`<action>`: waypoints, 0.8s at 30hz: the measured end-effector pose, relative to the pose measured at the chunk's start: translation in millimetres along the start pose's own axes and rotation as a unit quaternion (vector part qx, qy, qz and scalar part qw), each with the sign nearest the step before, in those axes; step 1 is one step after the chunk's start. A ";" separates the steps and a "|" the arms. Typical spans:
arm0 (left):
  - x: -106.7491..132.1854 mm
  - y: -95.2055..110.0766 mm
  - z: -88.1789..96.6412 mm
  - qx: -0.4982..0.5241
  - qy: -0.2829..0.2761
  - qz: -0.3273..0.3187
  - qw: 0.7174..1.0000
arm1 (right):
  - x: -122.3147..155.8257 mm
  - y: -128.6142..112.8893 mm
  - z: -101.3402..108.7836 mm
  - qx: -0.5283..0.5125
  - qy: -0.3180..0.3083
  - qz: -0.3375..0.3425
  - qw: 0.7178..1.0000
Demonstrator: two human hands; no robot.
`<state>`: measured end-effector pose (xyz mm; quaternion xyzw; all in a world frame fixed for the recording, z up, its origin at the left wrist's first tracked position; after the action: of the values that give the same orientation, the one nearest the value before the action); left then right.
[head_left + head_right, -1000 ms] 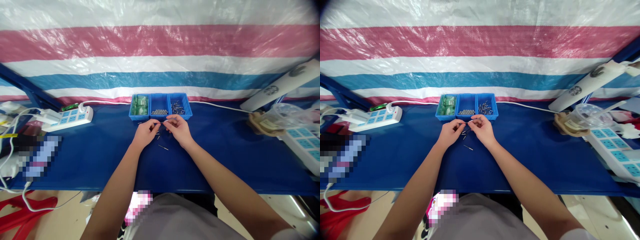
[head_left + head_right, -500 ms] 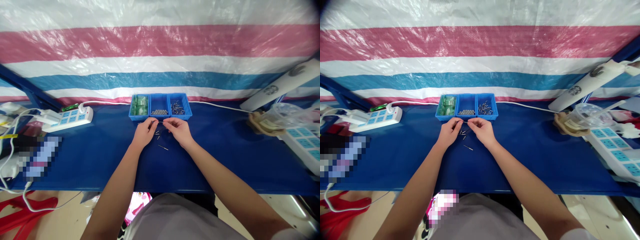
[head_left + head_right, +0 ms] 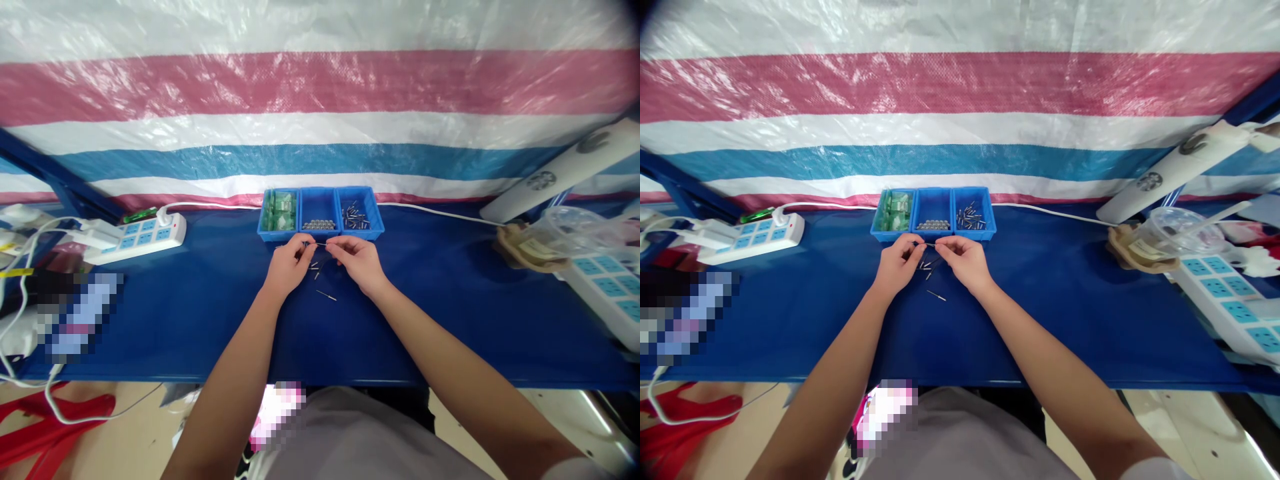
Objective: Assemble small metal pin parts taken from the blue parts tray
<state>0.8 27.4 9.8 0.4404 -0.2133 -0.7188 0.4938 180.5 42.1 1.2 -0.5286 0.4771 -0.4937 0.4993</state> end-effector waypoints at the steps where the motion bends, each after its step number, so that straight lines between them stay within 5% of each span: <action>1: 0.0 0.1 0.2 0.000 -0.002 0.001 1.000 | -0.1 -0.1 0.1 0.000 0.000 0.002 1.000; 24: 0.5 0.9 0.6 0.008 -0.006 0.006 1.000 | 0.4 -1.1 -0.8 -0.003 0.002 0.007 1.000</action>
<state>0.7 26.5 10.6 0.4386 -0.2246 -0.7169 0.4933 179.7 41.7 2.4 -0.5259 0.4834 -0.4901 0.4996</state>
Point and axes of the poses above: each hand's wrist, its own x-axis away from the middle knuckle, its own z-axis out of the back of the hand, y = z × x, the point moved 3 cm from there along -x, towards the middle knuckle, and after that the axes turned 3 degrees about -z, right-handed, at the moved point
